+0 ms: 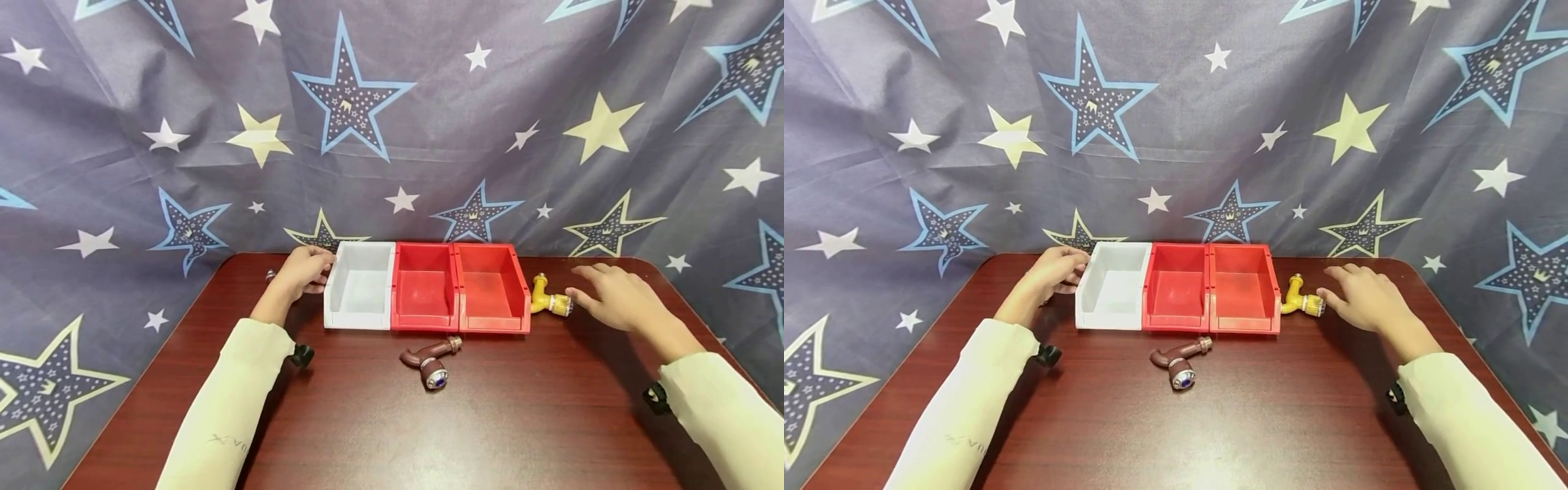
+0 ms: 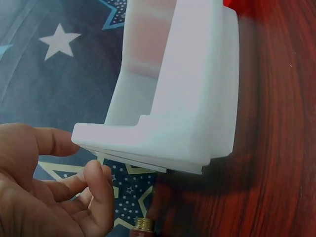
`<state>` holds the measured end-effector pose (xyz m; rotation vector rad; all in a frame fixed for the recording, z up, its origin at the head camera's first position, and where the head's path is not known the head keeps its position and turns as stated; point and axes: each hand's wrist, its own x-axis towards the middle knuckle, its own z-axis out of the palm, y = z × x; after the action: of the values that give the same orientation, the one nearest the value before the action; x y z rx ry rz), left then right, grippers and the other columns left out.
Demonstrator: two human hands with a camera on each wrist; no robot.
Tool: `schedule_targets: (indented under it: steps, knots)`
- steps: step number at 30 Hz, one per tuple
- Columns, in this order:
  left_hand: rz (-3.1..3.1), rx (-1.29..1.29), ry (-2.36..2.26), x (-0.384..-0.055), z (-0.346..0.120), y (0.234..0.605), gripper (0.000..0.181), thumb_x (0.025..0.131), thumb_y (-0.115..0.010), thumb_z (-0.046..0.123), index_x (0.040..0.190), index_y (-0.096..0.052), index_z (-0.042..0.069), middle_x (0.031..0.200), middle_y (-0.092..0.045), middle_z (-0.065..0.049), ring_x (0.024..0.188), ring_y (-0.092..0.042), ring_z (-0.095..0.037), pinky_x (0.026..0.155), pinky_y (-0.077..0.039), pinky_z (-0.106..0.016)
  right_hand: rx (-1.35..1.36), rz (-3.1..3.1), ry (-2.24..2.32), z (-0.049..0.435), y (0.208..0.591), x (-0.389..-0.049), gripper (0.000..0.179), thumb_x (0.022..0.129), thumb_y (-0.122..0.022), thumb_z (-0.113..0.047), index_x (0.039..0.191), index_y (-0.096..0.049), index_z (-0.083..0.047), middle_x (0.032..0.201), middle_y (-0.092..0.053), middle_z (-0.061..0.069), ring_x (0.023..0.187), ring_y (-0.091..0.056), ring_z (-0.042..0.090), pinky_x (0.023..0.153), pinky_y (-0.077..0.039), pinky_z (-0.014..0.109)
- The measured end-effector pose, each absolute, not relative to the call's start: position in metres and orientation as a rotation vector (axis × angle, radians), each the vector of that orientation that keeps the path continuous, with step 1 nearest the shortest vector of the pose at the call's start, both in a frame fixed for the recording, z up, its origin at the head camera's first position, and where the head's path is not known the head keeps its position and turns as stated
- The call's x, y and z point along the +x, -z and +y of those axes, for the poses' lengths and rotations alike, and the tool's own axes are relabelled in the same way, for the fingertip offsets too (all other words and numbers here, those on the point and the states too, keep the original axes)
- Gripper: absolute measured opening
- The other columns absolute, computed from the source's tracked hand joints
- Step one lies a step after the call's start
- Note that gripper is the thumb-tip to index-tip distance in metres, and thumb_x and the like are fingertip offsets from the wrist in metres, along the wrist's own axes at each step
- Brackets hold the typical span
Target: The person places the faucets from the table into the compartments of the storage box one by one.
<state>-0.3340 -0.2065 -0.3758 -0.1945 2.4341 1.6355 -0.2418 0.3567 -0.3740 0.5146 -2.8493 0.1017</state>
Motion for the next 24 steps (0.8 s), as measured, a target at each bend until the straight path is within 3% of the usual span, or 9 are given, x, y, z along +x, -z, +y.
schedule_targets:
  steps: [13,24]
  knots:
    - [2.279,-0.205,-1.757,-0.336,-0.205,0.378,0.041,0.096,-0.062,0.013,0.134,-0.055,0.001,0.094,-0.056,-0.005,0.062,-0.058,-0.009,0.052,-0.051,-0.020,0.473,-3.005,-0.109,0.383,0.382,-0.249,0.057,0.101,-0.062,-0.039,0.136,-0.056,0.006,0.126,-0.061,0.034,0.115,-0.058,0.055,0.088,-0.047,0.070]
    - [2.229,-0.252,-1.825,-0.335,-0.207,0.379,0.040,0.094,-0.065,0.010,0.133,-0.058,0.003,0.083,-0.057,-0.001,0.060,-0.056,-0.009,0.054,-0.052,-0.021,0.484,-3.014,-0.124,0.385,0.391,-0.248,0.052,0.100,-0.065,-0.040,0.130,-0.061,0.003,0.114,-0.066,0.026,0.105,-0.065,0.049,0.081,-0.050,0.065]
